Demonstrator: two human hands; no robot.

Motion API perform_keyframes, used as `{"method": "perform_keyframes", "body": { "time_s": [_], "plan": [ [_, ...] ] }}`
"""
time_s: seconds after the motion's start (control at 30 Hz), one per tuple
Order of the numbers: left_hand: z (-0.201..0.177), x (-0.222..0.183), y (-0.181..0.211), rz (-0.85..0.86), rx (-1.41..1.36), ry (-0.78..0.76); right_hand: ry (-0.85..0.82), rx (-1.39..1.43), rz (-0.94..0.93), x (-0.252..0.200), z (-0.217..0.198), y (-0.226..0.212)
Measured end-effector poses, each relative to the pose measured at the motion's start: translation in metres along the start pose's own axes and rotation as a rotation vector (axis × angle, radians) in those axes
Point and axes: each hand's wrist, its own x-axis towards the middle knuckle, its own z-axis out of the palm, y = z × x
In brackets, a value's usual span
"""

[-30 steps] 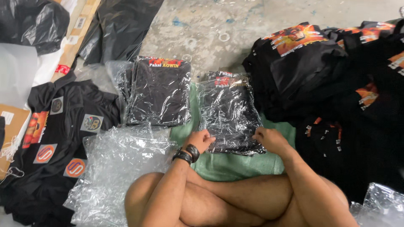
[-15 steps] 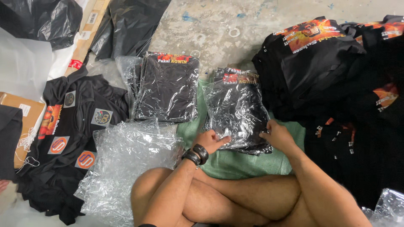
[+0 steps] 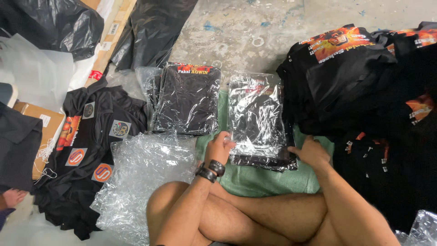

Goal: The person organizes and stacks black shirts wrapped in clear plastic on a floor, moving sheets of bubble wrap and arranging the packages into piles.

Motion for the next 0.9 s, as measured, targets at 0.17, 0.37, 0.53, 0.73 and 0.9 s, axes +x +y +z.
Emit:
{"method": "perform_keyframes", "body": {
  "time_s": [0.17,0.37,0.53,0.73,0.9],
  "plan": [
    [-0.103,-0.064,0.043,0.09,-0.131,0.169,-0.023,-0.005,-0.068,0.027,0.004,0.017],
    [-0.182,-0.105,-0.09,0.194,-0.388,0.752,-0.069,-0.025,-0.168,0.016,-0.009,0.004],
    [-0.219,-0.165,-0.103,-0.112,-0.272,0.914,-0.148,-0.059,-0.09,0.029,-0.007,-0.007],
    [-0.196,-0.17,-0.17,-0.455,0.043,0.756,-0.161,-0.046,-0.093,0.017,-0.018,-0.012],
    [-0.174,-0.165,-0.15,-0.721,0.366,0.46,-0.184,-0.044,-0.091,0.009,-0.024,-0.015]
  ]
}}
